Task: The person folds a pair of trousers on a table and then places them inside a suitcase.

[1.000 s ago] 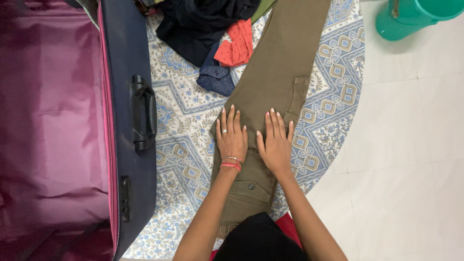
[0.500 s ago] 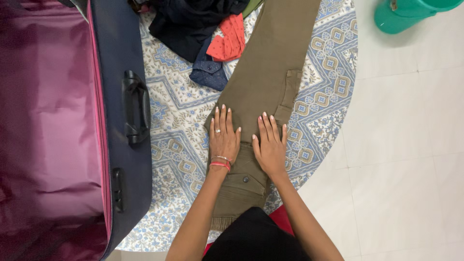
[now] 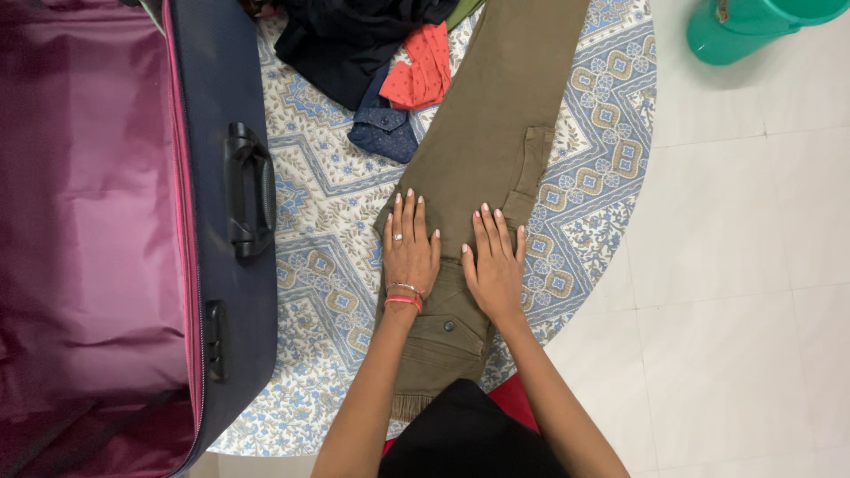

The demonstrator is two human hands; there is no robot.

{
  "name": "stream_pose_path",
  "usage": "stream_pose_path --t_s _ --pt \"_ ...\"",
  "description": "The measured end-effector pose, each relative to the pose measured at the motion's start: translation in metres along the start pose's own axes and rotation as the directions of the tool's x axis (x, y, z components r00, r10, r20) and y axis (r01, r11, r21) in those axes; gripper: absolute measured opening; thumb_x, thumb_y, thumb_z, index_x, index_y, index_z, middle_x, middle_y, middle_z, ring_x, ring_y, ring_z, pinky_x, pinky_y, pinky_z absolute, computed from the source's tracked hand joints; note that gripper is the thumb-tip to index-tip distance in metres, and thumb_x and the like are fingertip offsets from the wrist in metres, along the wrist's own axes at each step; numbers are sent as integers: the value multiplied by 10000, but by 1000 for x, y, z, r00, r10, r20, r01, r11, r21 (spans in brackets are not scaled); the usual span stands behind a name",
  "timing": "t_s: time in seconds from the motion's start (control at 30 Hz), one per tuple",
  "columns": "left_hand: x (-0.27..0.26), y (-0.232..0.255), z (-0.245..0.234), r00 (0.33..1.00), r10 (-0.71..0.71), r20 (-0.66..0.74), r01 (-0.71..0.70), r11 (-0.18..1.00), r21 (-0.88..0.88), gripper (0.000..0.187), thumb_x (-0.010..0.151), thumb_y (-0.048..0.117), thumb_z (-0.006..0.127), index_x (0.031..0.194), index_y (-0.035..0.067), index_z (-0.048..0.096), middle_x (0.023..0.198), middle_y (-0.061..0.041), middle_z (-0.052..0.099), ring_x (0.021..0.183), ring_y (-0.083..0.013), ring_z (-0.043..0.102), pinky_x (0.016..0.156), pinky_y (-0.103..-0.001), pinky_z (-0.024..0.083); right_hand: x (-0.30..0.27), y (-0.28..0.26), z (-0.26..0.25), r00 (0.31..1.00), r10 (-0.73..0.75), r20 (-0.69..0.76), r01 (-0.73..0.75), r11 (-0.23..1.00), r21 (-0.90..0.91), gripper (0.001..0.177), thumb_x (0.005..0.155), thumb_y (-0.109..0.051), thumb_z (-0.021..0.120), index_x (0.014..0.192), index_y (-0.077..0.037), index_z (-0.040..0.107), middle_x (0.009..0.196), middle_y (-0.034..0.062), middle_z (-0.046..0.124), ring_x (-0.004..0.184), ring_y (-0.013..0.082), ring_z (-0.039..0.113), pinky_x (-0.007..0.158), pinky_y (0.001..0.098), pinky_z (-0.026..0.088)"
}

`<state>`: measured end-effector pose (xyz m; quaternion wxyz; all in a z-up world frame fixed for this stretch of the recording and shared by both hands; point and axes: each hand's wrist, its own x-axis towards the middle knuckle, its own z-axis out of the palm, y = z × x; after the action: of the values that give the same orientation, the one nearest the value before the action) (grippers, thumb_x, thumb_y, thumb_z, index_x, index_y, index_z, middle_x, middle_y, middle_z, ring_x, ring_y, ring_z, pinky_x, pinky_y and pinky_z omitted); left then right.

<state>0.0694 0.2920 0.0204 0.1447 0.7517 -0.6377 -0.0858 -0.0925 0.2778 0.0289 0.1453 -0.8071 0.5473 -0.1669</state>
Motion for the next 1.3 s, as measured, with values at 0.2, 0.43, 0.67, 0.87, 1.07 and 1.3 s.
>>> stream_pose_path --t_s 0.2,0.43,0.67,0.87,1.07,1.3 --pt "0 1 -3 1000 2 -12 -2 1000 -15 609 1008 263 549 1526 -20 398 1639 -158 323 1540 -304 263 1246 -457 243 0 -1 0 1000 -7 -19 6 1000 -6 553 1020 -288 534 1519 -57 467 1609 104 432 1520 266 342 1254 553 138" --pt "1 0 -2 1000 3 -4 -3 1000 -22 598 1013 255 542 1524 -20 397 1640 -159 316 1542 -307 248 1248 -456 233 0 -2 1 1000 -2 -27 2 1000 -9 551 1016 -281 533 1516 -57 472 1603 104 439 1514 265 349 1253 552 140" --pt "-6 -2 3 994 -70 -83 59 990 -127 698 1018 276 531 1577 -54 275 1667 -191 247 1560 -328 206 1266 -496 198 9 -10 -9 991 104 86 -104 995 -7 541 1050 -343 504 1520 -79 461 1587 87 450 1510 238 366 1265 539 181" --pt "-14 -11 1 897 -397 -194 335 898 -286 611 1011 267 582 1514 0 359 1489 -192 416 1420 -372 377 1179 -564 260 36 -21 -13 990 120 74 -112 988 -108 762 1010 -534 492 1538 0 364 1602 198 327 1498 371 239 1159 652 117" --pt "-16 -18 8 876 -395 -279 281 886 -370 531 1012 211 595 1467 2 416 1365 -200 472 1312 -395 451 1113 -559 325 2 -38 -9 992 -63 111 79 986 -149 921 936 -619 513 1525 64 327 1611 260 284 1513 380 235 1183 676 107" --pt "-14 -31 22 872 -437 -222 321 852 -415 347 1047 227 593 1348 77 510 1291 -140 568 1283 -356 507 1052 -565 357 -19 -32 3 999 -29 32 31 998 -59 632 1010 -366 552 1523 -17 429 1621 174 365 1511 314 324 1237 573 184"
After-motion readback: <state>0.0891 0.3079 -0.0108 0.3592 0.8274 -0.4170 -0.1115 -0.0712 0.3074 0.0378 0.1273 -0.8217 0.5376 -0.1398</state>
